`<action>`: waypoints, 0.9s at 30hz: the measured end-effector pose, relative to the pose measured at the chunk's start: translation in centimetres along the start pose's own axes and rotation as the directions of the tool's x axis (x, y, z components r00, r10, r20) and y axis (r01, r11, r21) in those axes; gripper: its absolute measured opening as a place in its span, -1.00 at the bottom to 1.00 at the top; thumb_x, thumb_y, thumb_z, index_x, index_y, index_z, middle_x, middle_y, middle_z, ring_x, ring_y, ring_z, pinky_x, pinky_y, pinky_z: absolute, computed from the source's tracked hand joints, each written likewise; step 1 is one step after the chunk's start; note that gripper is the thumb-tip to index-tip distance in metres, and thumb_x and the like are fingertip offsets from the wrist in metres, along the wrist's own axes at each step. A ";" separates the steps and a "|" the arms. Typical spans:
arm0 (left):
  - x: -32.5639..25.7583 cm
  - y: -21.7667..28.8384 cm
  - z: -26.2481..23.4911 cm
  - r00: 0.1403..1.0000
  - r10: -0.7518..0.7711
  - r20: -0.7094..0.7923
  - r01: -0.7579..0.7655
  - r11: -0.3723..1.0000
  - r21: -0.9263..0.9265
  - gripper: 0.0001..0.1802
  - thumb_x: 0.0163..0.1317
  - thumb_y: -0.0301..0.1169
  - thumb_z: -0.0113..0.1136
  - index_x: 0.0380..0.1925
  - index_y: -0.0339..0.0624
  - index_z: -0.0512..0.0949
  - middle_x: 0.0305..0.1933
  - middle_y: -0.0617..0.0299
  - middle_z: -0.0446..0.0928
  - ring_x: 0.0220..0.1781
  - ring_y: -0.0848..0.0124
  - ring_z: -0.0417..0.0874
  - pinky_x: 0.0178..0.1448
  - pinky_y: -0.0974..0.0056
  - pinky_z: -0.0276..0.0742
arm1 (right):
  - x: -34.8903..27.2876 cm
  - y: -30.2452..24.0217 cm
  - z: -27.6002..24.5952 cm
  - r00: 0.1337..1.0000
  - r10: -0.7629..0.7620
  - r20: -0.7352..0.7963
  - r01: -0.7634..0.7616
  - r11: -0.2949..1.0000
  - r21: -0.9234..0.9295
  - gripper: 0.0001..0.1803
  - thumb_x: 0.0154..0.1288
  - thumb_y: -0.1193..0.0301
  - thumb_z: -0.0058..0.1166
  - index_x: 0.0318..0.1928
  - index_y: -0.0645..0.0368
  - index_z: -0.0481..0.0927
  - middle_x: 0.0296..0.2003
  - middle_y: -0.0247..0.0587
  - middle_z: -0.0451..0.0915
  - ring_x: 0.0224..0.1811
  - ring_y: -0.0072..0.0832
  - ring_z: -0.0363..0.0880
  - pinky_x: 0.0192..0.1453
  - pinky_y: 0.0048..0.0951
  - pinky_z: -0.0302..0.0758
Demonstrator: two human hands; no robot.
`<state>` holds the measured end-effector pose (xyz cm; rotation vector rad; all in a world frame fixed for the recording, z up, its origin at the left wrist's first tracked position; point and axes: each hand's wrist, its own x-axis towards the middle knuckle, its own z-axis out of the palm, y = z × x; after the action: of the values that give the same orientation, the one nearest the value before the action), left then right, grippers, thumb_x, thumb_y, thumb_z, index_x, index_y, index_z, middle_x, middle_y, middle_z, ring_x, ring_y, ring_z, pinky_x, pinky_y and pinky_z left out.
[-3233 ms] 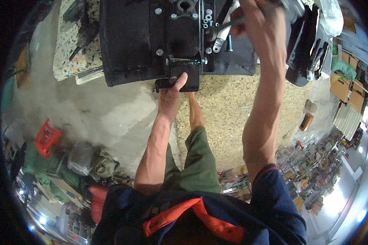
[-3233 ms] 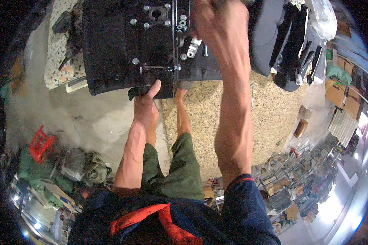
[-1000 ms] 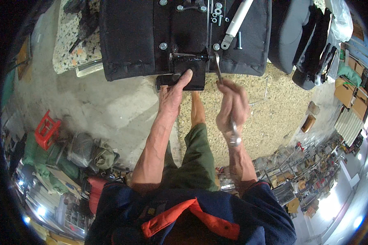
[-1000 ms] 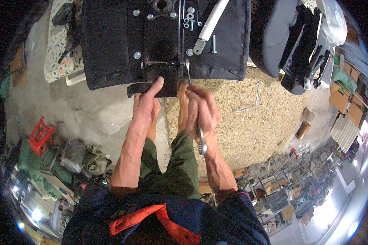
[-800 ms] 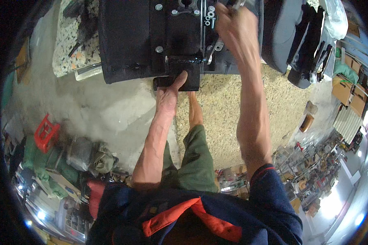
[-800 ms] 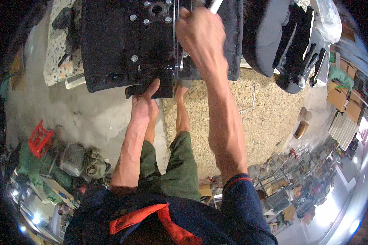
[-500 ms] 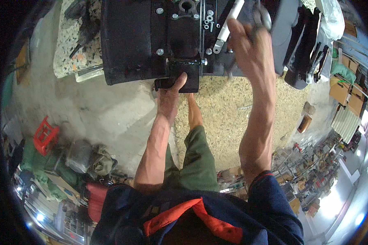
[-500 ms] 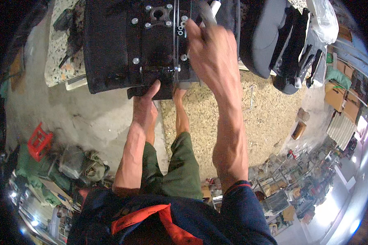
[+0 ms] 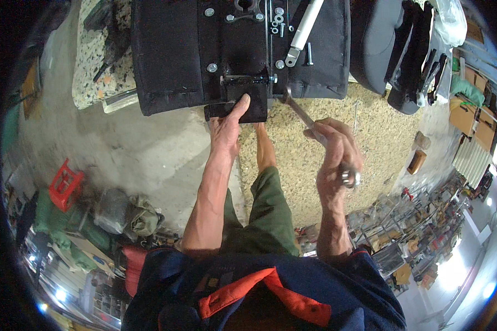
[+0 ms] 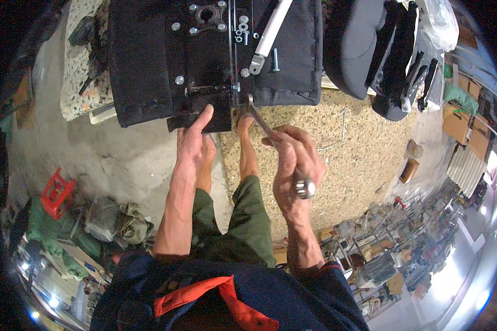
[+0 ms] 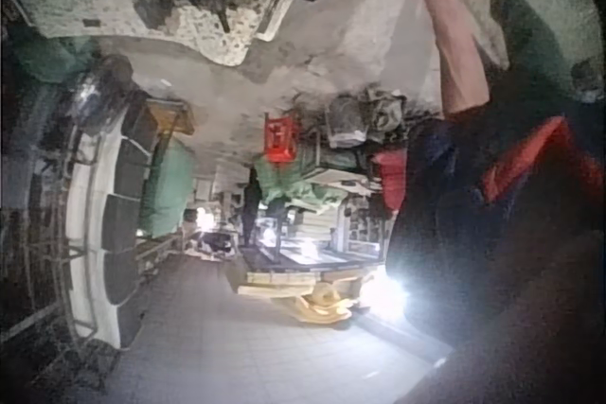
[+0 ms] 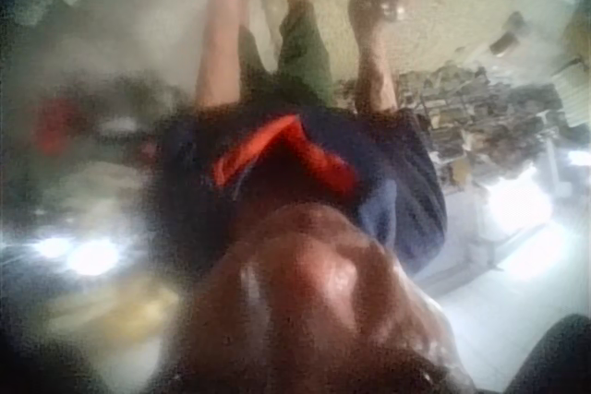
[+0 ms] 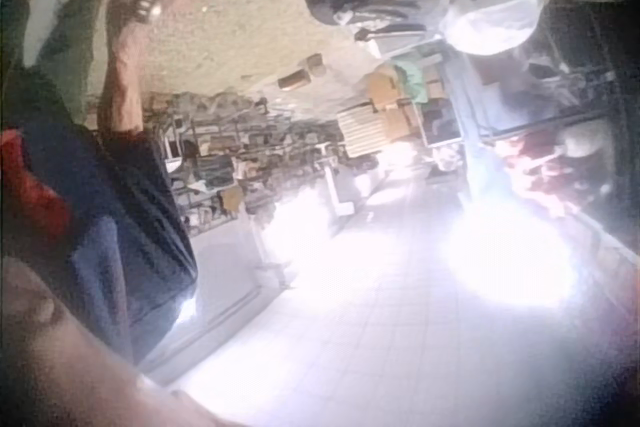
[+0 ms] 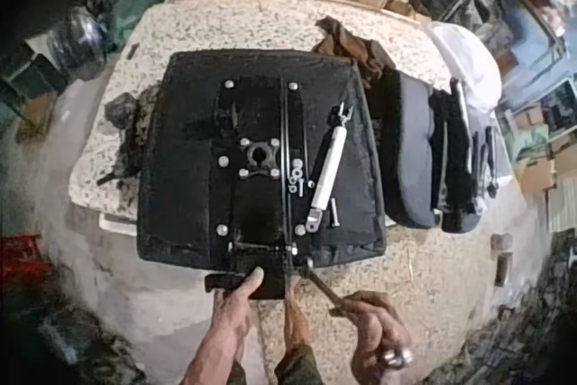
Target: The person assembles a black upholstered chair by inserting bolts and tightening them with a wrench. They handle bolts, washers, and a wrench, then flip the chair to inspect the underside before walking away.
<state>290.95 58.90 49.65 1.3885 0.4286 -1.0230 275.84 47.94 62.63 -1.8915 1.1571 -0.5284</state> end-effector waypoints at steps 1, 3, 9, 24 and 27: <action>0.0 0.0 0.0 1.000 -0.003 0.000 0.003 1.000 0.021 -0.35 0.13 -0.22 0.59 0.20 -0.17 0.59 0.22 0.19 0.61 0.28 0.37 0.54 0.48 0.15 0.34 | -0.1 -0.1 0.5 0.999 -0.040 -0.018 0.039 0.998 -0.040 -0.62 0.61 0.35 -0.12 -0.18 0.33 0.72 -0.17 -0.02 0.71 -0.21 -0.27 0.76 -0.08 -0.27 0.66; 0.0 0.2 -0.1 0.999 -0.016 -0.032 0.019 0.995 0.099 -0.34 0.16 -0.18 0.56 0.23 -0.16 0.57 0.23 0.18 0.59 0.29 0.35 0.54 0.49 0.14 0.32 | 0.0 -0.4 1.3 0.991 -0.129 -0.032 0.126 0.988 -0.091 -0.68 0.57 0.43 -0.09 -0.18 0.33 0.72 -0.17 -0.02 0.71 -0.21 -0.25 0.76 -0.09 -0.29 0.66; -0.2 0.2 -0.7 0.994 0.065 0.092 -0.076 0.989 0.124 -0.57 0.33 -0.29 0.40 0.16 -0.20 0.63 0.17 0.27 0.63 0.19 0.36 0.57 0.41 0.19 0.34 | 1.7 -0.9 1.9 0.995 -0.096 -0.010 0.093 0.983 -0.156 -0.49 0.65 0.24 -0.18 -0.24 0.36 0.73 -0.19 0.01 0.72 -0.17 -0.22 0.76 -0.06 -0.24 0.66; 0.3 -1.3 -1.0 0.986 0.124 0.112 -0.122 0.992 -0.020 -0.49 0.19 -0.25 0.53 0.13 -0.11 0.64 0.12 0.34 0.65 0.18 0.45 0.58 0.42 0.21 0.35 | 5.4 -1.5 3.3 0.993 -0.103 0.064 0.110 0.985 -0.131 -0.42 0.67 0.20 -0.20 -0.27 0.47 0.69 -0.29 0.03 0.69 -0.37 -0.32 0.77 -0.27 -0.33 0.68; 0.6 -1.8 -1.1 0.991 0.114 0.072 -0.115 0.993 0.012 -0.46 0.20 -0.25 0.53 0.16 -0.11 0.62 0.15 0.32 0.64 0.20 0.43 0.57 0.44 0.20 0.34 | 7.5 -1.3 3.9 0.986 -0.156 0.058 0.163 0.974 -0.159 -0.54 0.61 0.30 -0.08 -0.40 0.38 0.62 -0.44 -0.02 0.65 -0.51 -0.29 0.65 -0.40 -0.32 0.54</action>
<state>290.19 59.93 47.86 1.3708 0.2853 -0.9808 282.90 43.38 60.97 -2.1392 1.0509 -0.4875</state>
